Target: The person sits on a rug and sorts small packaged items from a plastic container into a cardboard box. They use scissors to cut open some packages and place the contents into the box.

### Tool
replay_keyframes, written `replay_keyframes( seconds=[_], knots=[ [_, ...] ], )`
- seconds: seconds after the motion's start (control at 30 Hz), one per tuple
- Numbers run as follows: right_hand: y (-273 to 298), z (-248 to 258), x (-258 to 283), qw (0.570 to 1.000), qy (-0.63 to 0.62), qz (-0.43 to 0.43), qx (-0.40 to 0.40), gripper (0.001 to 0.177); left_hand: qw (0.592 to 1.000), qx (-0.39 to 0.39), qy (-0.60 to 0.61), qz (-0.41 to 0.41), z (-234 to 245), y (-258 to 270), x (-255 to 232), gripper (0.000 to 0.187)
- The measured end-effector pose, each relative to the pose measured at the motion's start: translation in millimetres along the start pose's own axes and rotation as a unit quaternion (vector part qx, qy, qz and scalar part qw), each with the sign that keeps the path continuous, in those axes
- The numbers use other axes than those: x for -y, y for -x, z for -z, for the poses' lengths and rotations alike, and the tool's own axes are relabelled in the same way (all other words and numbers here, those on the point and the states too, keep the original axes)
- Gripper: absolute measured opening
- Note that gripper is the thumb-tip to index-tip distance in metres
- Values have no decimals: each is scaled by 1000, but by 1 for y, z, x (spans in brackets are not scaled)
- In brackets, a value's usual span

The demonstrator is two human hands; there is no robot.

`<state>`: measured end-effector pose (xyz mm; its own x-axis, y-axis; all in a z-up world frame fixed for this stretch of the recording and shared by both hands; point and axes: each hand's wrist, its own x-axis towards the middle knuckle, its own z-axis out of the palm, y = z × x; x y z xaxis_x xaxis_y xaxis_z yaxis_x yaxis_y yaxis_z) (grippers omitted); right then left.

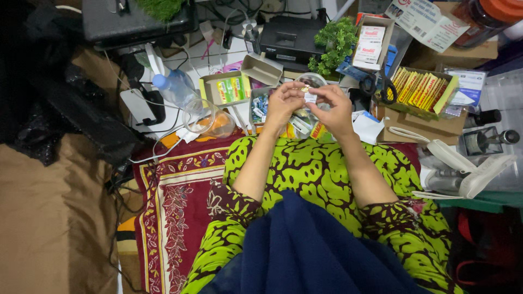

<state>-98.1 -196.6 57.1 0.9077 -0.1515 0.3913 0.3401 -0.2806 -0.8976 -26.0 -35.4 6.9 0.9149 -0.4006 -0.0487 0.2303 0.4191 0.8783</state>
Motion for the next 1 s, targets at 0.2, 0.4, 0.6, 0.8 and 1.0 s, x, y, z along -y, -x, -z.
replay_keyframes(
  seconds=[0.2,0.4,0.6,0.8,1.0],
  knots=[
    [-3,6,-1,1000,6,12,12,36,1000,9,9,14,1,-1,-2,46],
    [-4,15,-2,998,59,33,13,33,1000,-5,3,18,0,1,-10,46],
    [0,6,-23,979,-147,-144,6,23,1000,5,14,19,-4,4,-10,45],
    [2,8,-33,992,-118,-46,8,14,994,-30,48,89,-3,2,-16,36],
    [3,7,-29,998,-55,-6,3,12,992,-39,44,115,-1,0,-14,41]
  ],
)
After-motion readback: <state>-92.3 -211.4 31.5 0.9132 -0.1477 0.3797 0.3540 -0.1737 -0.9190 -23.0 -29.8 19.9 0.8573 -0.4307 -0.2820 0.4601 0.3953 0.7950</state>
